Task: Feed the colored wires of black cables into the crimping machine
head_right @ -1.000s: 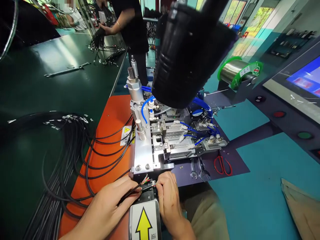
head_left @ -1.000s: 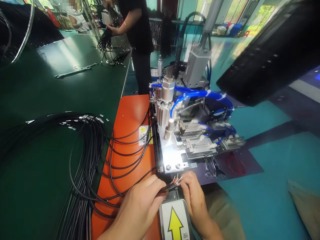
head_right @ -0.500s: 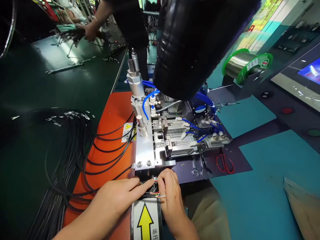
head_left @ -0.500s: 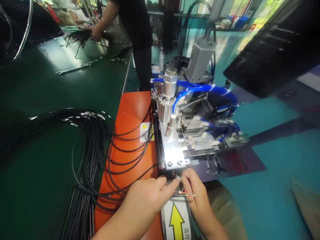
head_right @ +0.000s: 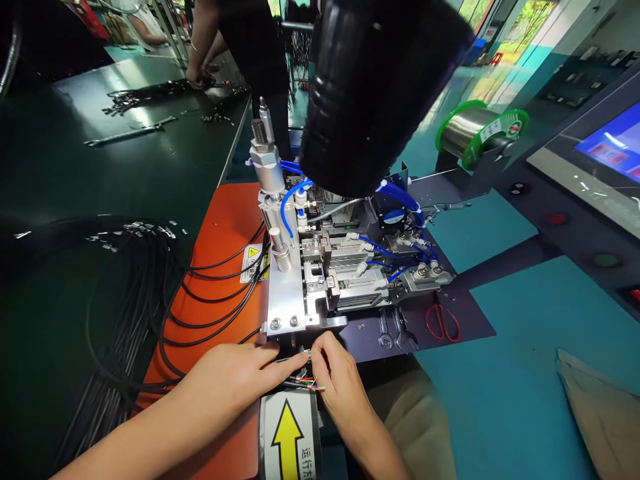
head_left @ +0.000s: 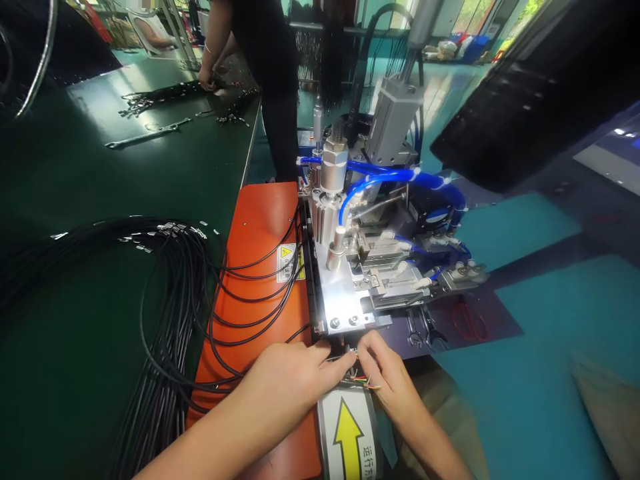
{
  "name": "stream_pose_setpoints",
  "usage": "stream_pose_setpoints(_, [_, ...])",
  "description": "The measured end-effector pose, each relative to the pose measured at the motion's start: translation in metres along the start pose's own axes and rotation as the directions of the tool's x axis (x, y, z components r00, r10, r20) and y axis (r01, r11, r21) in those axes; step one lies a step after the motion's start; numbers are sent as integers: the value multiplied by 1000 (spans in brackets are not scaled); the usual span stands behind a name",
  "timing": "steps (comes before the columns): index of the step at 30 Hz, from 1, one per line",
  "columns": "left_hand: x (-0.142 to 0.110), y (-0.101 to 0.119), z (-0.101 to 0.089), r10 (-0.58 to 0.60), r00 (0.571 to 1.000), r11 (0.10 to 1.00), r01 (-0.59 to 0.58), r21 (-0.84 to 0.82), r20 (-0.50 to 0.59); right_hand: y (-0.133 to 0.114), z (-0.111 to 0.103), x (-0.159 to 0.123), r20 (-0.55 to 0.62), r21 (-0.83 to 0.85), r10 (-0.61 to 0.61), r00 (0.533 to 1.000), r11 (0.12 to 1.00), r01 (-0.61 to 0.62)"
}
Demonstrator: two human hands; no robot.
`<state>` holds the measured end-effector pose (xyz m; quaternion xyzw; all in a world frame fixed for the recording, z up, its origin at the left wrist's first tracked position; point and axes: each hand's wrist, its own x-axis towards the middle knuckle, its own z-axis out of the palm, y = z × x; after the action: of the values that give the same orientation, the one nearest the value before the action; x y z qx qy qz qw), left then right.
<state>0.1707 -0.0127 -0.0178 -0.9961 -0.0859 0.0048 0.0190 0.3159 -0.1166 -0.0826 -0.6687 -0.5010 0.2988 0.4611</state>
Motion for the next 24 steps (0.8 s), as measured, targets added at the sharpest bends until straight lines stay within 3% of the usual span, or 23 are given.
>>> stream_pose_setpoints(5, [4,1,-9,-47,993,994,57,-88,111,8,0,0,-45,27,-159,986,987,160])
stream_pose_setpoints(9, [7,5,-12,-113,978,983,136,-125,176,-3,-10,3,61,74,11,998,997,-15])
stream_pose_setpoints(12, [7,6,-9,-120,985,982,136,-128,124,-11,-18,8,140,95,134,981,984,-148])
stream_pose_setpoints(18, [-7,7,-4,-100,994,995,99,-28,-32,-15,-25,14,210,161,237,949,949,-272])
stream_pose_setpoints(24, [-28,7,-1,-178,961,984,168,-63,-213,-19,-23,14,231,224,298,926,910,-349])
